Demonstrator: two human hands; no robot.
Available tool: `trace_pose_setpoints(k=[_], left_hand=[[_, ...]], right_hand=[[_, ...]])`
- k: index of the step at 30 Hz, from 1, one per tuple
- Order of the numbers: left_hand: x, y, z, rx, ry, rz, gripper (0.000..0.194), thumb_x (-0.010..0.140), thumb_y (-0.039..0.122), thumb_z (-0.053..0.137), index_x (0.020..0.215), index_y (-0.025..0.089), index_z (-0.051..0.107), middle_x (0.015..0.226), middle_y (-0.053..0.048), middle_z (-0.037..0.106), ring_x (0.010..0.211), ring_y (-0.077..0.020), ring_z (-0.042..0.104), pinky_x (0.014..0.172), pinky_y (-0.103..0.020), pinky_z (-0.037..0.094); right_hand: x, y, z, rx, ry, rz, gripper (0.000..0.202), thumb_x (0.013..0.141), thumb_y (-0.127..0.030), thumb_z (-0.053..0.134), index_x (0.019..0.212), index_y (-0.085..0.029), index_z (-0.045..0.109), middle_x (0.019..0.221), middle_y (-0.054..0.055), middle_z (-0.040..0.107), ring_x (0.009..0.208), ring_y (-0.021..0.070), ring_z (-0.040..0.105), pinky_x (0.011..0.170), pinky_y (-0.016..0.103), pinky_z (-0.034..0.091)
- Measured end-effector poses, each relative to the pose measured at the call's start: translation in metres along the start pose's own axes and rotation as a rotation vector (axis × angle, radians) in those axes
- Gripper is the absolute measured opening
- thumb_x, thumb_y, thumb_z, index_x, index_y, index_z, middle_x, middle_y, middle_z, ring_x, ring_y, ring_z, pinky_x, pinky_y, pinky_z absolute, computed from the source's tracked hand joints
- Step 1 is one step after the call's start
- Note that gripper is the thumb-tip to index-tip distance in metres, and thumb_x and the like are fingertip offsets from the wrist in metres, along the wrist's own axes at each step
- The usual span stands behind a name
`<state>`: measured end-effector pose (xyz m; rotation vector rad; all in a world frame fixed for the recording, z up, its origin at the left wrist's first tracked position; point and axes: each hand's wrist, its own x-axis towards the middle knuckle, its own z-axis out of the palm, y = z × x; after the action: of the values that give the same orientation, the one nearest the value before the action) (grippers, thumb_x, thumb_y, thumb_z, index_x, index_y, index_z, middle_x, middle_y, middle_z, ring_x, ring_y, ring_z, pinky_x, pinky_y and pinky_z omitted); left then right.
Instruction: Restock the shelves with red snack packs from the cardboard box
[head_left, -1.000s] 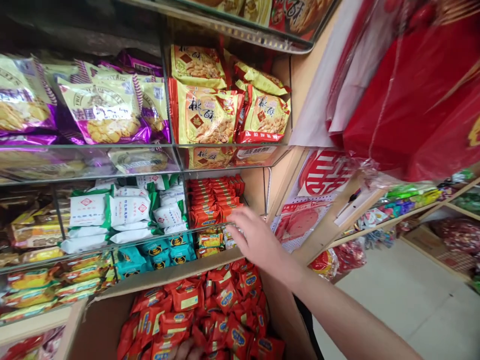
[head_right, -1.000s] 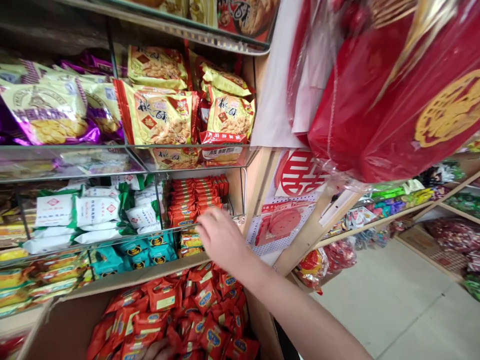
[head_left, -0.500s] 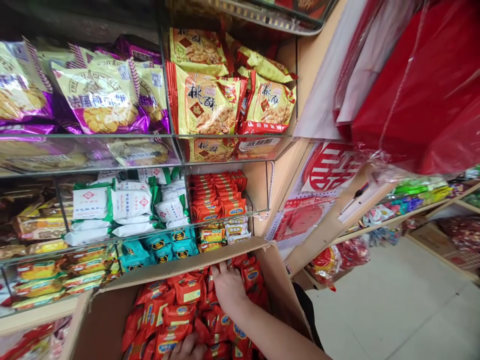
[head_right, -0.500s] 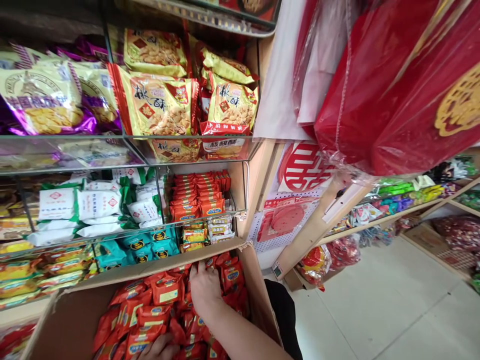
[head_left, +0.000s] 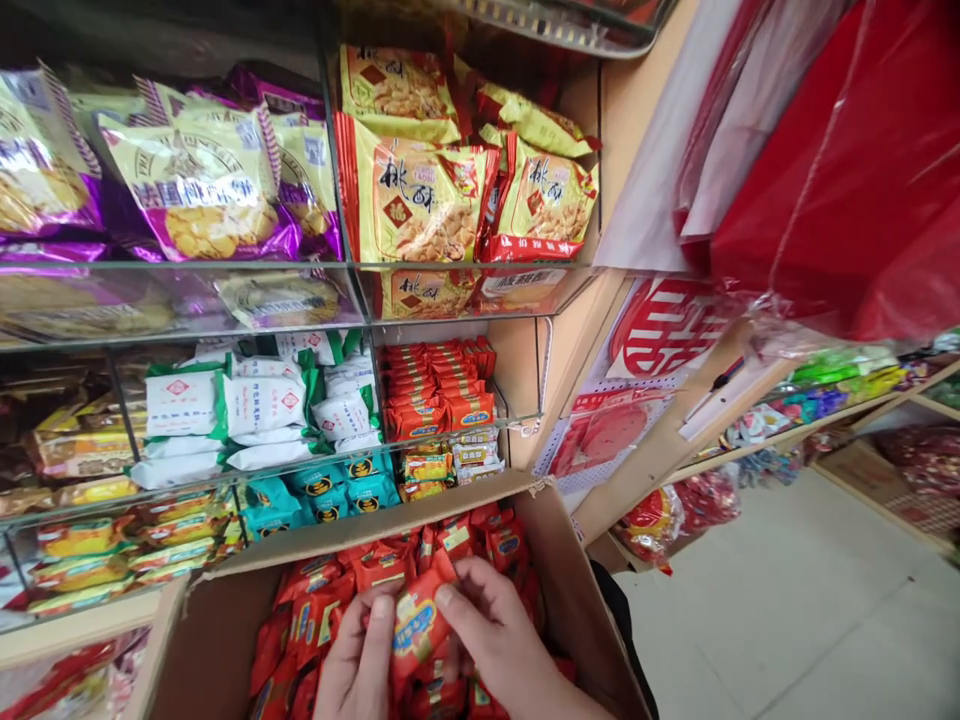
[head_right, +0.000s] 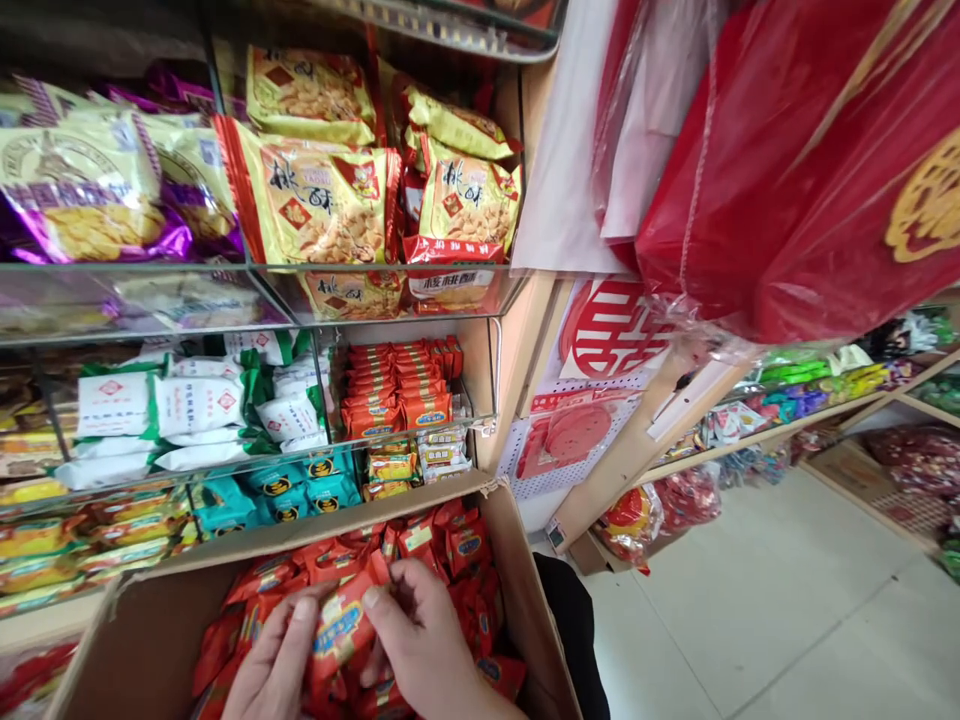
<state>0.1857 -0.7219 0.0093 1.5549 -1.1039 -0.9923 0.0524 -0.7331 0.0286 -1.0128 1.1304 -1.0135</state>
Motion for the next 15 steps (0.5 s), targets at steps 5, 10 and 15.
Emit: trace_pose_setpoints(k=[5,10,15], left_hand=[[0.009,0.028,0.009,-0.116,0.008,0.025,0.041,0.060,0.056,0.062,0.079,0.019,0.057,0.073,0.000,0.061,0.069,-0.0157,0.056,0.065,-0.024,0.047],[0.008,0.037,0.013,-0.244,0.103,-0.053,0.040,0.063,0.060,0.058,0.065,0.020,0.049,0.056,0.006,0.050,0.054,-0.0100,0.045,0.050,-0.019,0.042],[0.011,0.025,0.008,-0.141,0.146,-0.048,0.045,0.059,0.065,0.057,0.062,0.020,0.052,0.054,0.006,0.048,0.051,-0.0093,0.043,0.047,-0.019,0.040]], right_hand=[[0.004,-0.008,-0.004,-0.174,0.225,-0.206,0.036,0.085,-0.047,0.040,0.063,-0.018,0.040,0.060,-0.003,0.040,0.059,0.0099,0.042,0.055,0.020,0.036],[0.006,-0.017,-0.004,-0.357,0.283,-0.294,0.035,0.088,-0.043,0.033,0.062,-0.019,0.038,0.058,-0.003,0.042,0.055,0.0101,0.039,0.052,0.021,0.032],[0.001,-0.008,0.000,-0.484,0.287,-0.346,0.032,0.089,-0.039,0.031,0.063,-0.020,0.035,0.054,-0.003,0.041,0.050,0.0102,0.041,0.049,0.021,0.030]])
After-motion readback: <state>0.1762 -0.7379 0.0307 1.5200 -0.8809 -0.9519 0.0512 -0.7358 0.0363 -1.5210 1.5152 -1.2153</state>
